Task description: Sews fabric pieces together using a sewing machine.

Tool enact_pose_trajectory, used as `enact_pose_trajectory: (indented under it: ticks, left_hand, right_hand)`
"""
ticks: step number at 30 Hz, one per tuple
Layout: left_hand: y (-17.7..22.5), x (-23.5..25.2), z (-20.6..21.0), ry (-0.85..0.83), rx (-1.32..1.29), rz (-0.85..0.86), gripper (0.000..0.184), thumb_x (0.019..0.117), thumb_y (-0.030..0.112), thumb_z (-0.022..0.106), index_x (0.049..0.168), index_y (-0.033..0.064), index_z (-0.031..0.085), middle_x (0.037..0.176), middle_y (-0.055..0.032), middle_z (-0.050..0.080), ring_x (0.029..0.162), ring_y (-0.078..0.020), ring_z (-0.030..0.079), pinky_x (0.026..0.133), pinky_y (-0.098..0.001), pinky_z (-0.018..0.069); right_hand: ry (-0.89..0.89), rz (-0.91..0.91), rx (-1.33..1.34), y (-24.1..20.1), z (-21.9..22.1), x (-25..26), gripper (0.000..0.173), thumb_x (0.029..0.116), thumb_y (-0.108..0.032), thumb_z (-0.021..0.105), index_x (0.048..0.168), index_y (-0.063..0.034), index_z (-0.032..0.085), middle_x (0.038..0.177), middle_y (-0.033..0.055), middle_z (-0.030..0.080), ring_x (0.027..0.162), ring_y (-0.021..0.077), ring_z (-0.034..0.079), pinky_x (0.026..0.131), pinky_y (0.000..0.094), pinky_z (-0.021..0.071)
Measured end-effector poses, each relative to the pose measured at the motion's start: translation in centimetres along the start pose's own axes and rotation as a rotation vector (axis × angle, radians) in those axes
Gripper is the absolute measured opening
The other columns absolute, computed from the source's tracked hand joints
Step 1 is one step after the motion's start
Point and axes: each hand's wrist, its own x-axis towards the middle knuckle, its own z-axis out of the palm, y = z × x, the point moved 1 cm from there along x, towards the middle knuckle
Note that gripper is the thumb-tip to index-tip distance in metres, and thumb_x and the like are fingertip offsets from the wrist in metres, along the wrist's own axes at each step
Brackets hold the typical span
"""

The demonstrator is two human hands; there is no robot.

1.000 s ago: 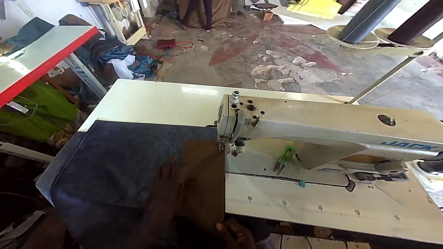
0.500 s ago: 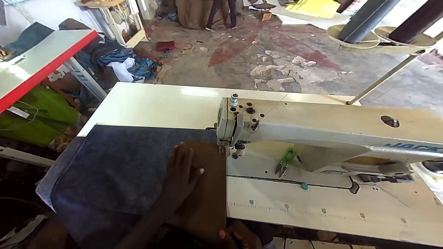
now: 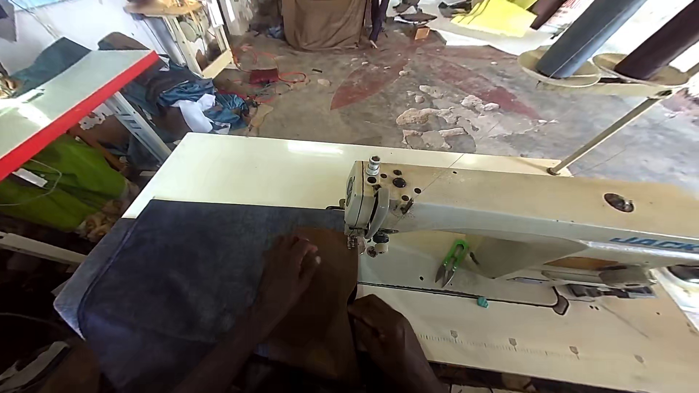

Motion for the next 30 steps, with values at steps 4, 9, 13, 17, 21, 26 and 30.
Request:
enact_pose_trajectory:
  ticks: [4,9,13,17,21,26,30]
  left_hand:
    - [0.5,0.4,0.6,-0.039,0.123,-0.059,0.06,0.097,0.049,0.064,0.145,0.0137,0.056,0.161,-0.0097,0.04,0.148,-0.0362,0.036,0.113,-0.0575,0.0396]
    - [-4.4,1.1,1.7,0.054,0.088,-0.213,0.062,0.0927,0.06,0.064,0.13,0.0104,0.064,0.163,-0.0141,0.036,0.153,-0.0378,0.027,0.119,-0.058,0.0319]
    - [-4.9,1.4,1.6,0.07,-0.003,-0.172,0.03,0.0948,0.045,0.068,0.094,0.0155,0.073,0.152,-0.0029,0.05,0.145,-0.0316,0.039,0.112,-0.0582,0.038]
    - [-5.0,1.5,1.3,0.067,-0.064,-0.164,0.026,0.0953,0.042,0.068,0.091,0.0158,0.071,0.15,-0.0005,0.052,0.141,-0.0284,0.044,0.109,-0.0558,0.0418]
    - [-5.1,1.9,1.0,0.057,-0.075,-0.169,0.025,0.0954,0.04,0.069,0.092,0.0152,0.072,0.147,-0.0009,0.054,0.138,-0.0283,0.046,0.107,-0.0545,0.0442]
    - [-3.0,1.6,0.5,0.111,0.064,-0.126,0.023,0.0935,0.032,0.072,0.108,0.015,0.069,0.154,-0.0051,0.047,0.142,-0.0328,0.043,0.108,-0.0548,0.0444]
    - [0.2,1.1,1.1,0.039,0.125,0.195,0.036,0.1026,0.035,0.057,0.132,0.0181,0.068,0.153,-0.0061,0.051,0.148,-0.0311,0.038,0.118,-0.0544,0.0361]
  right_hand:
    - [0.037,-0.094,-0.229,2.0,-0.3,2.8,0.022,0.0977,-0.017,0.06,0.108,-0.0142,0.078,0.1,0.0057,0.071,0.093,0.0217,0.068,0.08,0.0372,0.0584]
    - [0.026,-0.186,-0.294,3.7,-1.0,5.0,0.017,0.0986,-0.019,0.062,0.095,-0.013,0.076,0.091,0.0055,0.069,0.088,0.0204,0.068,0.077,0.0342,0.0582]
    - [0.045,-0.235,-0.274,4.1,-1.1,4.7,0.015,0.0978,-0.014,0.061,0.093,-0.0121,0.075,0.091,0.0053,0.068,0.089,0.0186,0.067,0.079,0.0311,0.0578]
    - [0.071,-0.211,-0.274,3.8,-0.9,4.2,0.015,0.0972,-0.013,0.062,0.095,-0.0136,0.077,0.103,0.0067,0.069,0.094,0.019,0.066,0.082,0.0319,0.0577]
    - [0.072,-0.225,-0.304,3.8,-0.9,4.0,0.018,0.0948,-0.009,0.062,0.096,-0.0151,0.079,0.134,0.0081,0.066,0.114,0.0244,0.066,0.092,0.0391,0.0582]
    - [0.045,-0.282,-0.345,4.0,-0.7,4.1,0.02,0.0993,-0.008,0.056,0.098,-0.0143,0.075,0.127,0.0003,0.071,0.115,0.0205,0.066,0.092,0.0365,0.0576]
    - [0.047,-0.285,-0.344,3.8,-0.8,4.0,0.021,0.1002,-0.009,0.056,0.1,-0.0142,0.076,0.126,-0.0009,0.071,0.114,0.0201,0.066,0.093,0.0369,0.0574]
